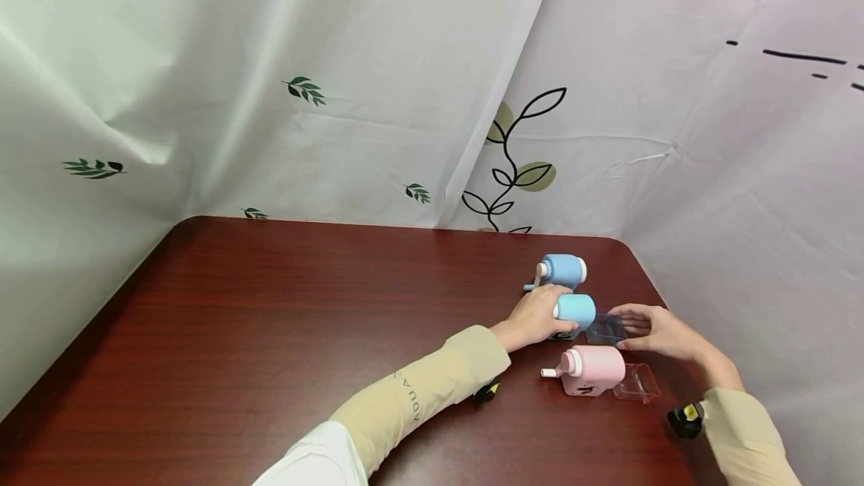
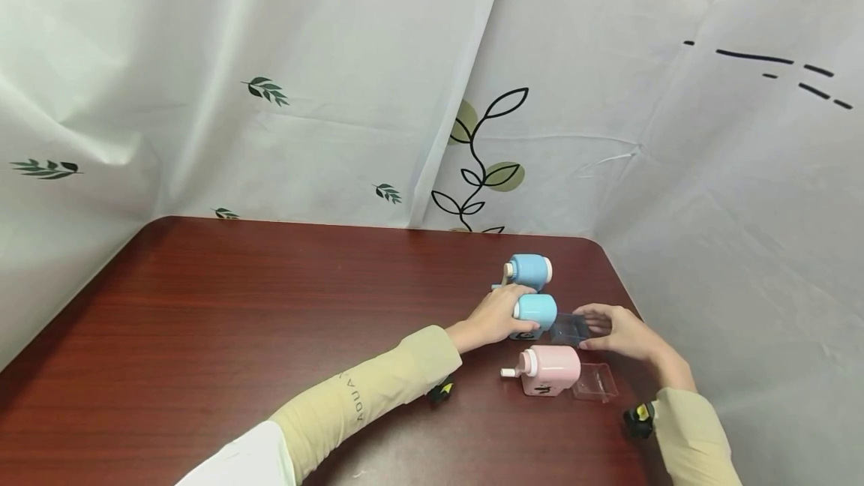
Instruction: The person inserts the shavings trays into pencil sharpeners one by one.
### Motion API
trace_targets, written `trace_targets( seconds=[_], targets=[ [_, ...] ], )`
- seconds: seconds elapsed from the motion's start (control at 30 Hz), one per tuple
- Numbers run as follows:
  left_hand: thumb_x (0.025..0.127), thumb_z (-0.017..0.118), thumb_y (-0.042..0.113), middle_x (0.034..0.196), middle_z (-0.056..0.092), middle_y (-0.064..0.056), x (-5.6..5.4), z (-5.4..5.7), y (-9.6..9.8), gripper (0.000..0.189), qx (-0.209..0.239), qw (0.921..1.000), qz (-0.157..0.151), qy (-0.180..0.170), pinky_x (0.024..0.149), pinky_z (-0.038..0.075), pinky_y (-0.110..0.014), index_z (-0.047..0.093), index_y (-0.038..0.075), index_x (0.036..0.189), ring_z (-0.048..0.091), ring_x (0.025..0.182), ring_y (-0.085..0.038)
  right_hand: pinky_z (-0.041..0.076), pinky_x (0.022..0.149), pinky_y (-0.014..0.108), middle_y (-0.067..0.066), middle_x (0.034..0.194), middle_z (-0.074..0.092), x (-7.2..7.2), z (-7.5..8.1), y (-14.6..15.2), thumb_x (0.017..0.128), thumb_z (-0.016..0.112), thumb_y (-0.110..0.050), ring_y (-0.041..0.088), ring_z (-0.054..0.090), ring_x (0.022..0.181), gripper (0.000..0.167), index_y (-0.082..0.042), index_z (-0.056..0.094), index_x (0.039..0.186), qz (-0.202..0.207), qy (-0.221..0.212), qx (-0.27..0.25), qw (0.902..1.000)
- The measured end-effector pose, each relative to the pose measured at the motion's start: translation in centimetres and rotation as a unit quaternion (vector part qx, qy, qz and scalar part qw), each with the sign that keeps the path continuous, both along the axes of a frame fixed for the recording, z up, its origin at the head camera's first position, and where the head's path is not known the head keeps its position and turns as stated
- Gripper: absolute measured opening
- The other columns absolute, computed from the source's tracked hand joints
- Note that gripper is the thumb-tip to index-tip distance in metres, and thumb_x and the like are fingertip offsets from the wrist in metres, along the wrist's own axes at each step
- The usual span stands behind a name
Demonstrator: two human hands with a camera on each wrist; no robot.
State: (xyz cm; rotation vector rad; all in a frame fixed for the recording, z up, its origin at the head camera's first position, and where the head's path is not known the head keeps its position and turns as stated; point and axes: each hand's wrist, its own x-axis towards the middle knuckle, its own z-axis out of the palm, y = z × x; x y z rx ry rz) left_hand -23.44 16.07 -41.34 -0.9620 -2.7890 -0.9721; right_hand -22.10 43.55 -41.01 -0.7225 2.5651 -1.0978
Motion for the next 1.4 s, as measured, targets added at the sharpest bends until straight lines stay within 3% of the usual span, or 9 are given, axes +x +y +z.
trace_targets(
  seconds=[0.37,0.73,1.17,1.4],
  targets=[
    [0.084,0.073,0.038,0.128,0.062,0.002,0.1,-0.1,0.2,0.055,-0.015,0.9998,0.008,0.007,0.092,0.045,-0.016,0.057,0.014,0.131,0.058,0.113,-0.006,0.052,0.082,0.015,0.034,0.116,0.06,-0.1,0.5,-0.8,0.078,0.078,-0.008,-0.01,0.058,0.102,0.05,0.011,0.055,0.119,-0.005,-0.003,0.015,0.9999],
    [0.084,0.073,0.038,0.128,0.062,0.002,0.3,0.0,0.2,0.055,-0.007,0.9999,0.009,-0.005,0.091,0.046,-0.016,0.057,0.014,0.132,0.058,0.112,-0.007,0.051,0.082,0.015,0.033,0.115,0.062,-0.6,0.5,-1.6,0.079,0.077,-0.008,-0.008,0.058,0.103,0.049,0.009,0.056,0.119,0.029,0.008,0.02,0.9993],
    [0.084,0.073,0.038,0.129,0.061,0.002,0.5,0.1,0.0,0.057,-0.006,0.9999,0.01,-0.006,0.091,0.046,-0.016,0.056,0.013,0.133,0.057,0.114,-0.007,0.054,0.082,0.02,0.028,0.117,0.063,-1.0,0.7,-2.3,0.078,0.08,-0.016,-0.004,0.062,0.102,0.056,0.008,0.055,0.121,0.011,0.011,0.056,0.9983],
    [0.084,0.073,0.038,0.129,0.061,0.003,0.5,0.1,0.1,0.057,-0.01,0.9999,0.009,-0.006,0.091,0.046,-0.016,0.056,0.014,0.133,0.058,0.113,-0.006,0.054,0.084,0.023,0.029,0.117,0.063,-1.4,0.4,-2.8,0.078,0.08,-0.016,-0.01,0.059,0.101,0.057,0.01,0.054,0.121,0.013,-0.002,0.036,0.9993]
  ],
)
